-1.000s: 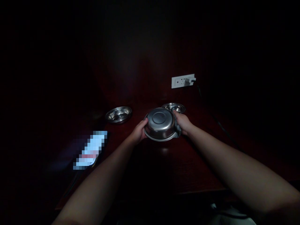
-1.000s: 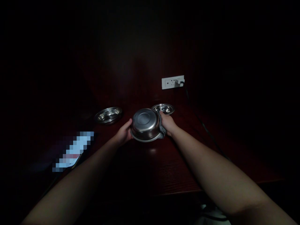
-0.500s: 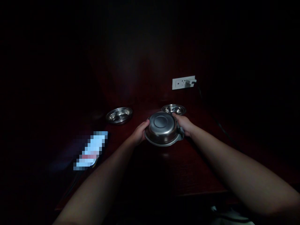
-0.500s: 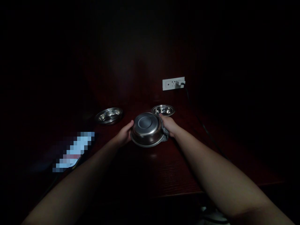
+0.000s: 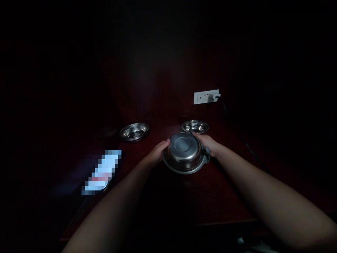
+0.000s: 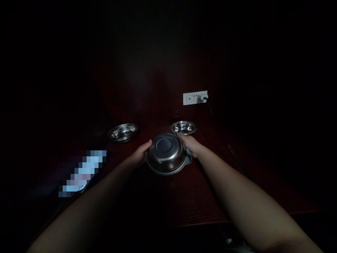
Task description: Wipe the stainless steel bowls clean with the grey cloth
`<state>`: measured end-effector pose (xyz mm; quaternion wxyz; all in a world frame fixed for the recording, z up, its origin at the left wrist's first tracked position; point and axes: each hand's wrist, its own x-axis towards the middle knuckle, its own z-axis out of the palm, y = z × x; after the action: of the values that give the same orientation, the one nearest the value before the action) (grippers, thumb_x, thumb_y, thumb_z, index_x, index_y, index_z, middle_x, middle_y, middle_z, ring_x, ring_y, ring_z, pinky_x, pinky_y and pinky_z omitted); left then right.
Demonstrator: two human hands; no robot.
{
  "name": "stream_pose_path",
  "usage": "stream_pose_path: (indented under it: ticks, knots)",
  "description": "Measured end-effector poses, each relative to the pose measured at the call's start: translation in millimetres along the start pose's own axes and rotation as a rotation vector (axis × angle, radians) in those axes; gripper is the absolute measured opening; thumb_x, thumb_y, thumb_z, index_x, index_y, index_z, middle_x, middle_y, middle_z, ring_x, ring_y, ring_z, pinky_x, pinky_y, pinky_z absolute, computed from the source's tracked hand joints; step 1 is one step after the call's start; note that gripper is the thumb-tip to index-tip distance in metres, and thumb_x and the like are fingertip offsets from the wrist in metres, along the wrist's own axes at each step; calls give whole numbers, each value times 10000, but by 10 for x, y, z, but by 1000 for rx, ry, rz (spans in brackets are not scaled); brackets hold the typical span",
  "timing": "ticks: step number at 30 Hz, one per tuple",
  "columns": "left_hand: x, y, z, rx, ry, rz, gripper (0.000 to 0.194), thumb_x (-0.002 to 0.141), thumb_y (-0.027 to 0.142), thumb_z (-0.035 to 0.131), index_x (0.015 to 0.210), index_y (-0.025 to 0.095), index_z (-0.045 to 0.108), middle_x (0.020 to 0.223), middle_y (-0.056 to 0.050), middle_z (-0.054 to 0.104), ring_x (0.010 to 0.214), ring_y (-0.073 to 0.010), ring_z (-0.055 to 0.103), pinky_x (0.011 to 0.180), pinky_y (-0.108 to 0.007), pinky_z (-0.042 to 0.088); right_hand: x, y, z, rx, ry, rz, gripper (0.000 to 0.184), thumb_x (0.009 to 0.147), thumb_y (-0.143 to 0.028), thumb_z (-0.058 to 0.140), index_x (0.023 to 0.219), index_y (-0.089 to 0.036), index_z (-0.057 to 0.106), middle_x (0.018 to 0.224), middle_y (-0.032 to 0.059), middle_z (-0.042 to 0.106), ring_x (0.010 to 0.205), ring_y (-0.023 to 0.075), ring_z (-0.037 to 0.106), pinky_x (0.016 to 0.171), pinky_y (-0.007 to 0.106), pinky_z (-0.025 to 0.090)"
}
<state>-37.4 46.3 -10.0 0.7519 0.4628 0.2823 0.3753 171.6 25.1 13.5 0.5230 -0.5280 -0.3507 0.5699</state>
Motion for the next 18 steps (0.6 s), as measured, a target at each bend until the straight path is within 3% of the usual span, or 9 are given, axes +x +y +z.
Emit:
stream_pose_path:
  ticks: [5, 11, 18]
  knots:
    - [24, -34, 6, 28, 54, 96, 339, 752, 374, 584, 969, 116, 617, 812, -70, 686, 766, -192, 646, 751, -305, 481, 25, 40, -6, 12, -9, -64, 251, 794, -332, 556, 745, -106, 654, 603, 74, 674, 538, 154, 623, 517, 229, 507]
    - [27, 18, 166, -157, 112, 192, 338, 820, 364, 473, 975, 100, 614, 851, -88, 687, 848, -207, 639, 865, -347, 445, 92, 66, 13, 120, 26, -115, 261, 789, -355, 560, 796, -109, 648, 653, 62, 684, 561, 154, 632, 553, 245, 520]
    - [-8, 85, 177, -208, 98, 163, 369, 868, 378, 354, 964, 123, 604, 826, -85, 689, 782, -184, 651, 759, -325, 499, 137, 33, 12, 200, 223, -238, 293, 762, -406, 578, 744, -118, 634, 570, 42, 652, 553, 139, 609, 530, 208, 494]
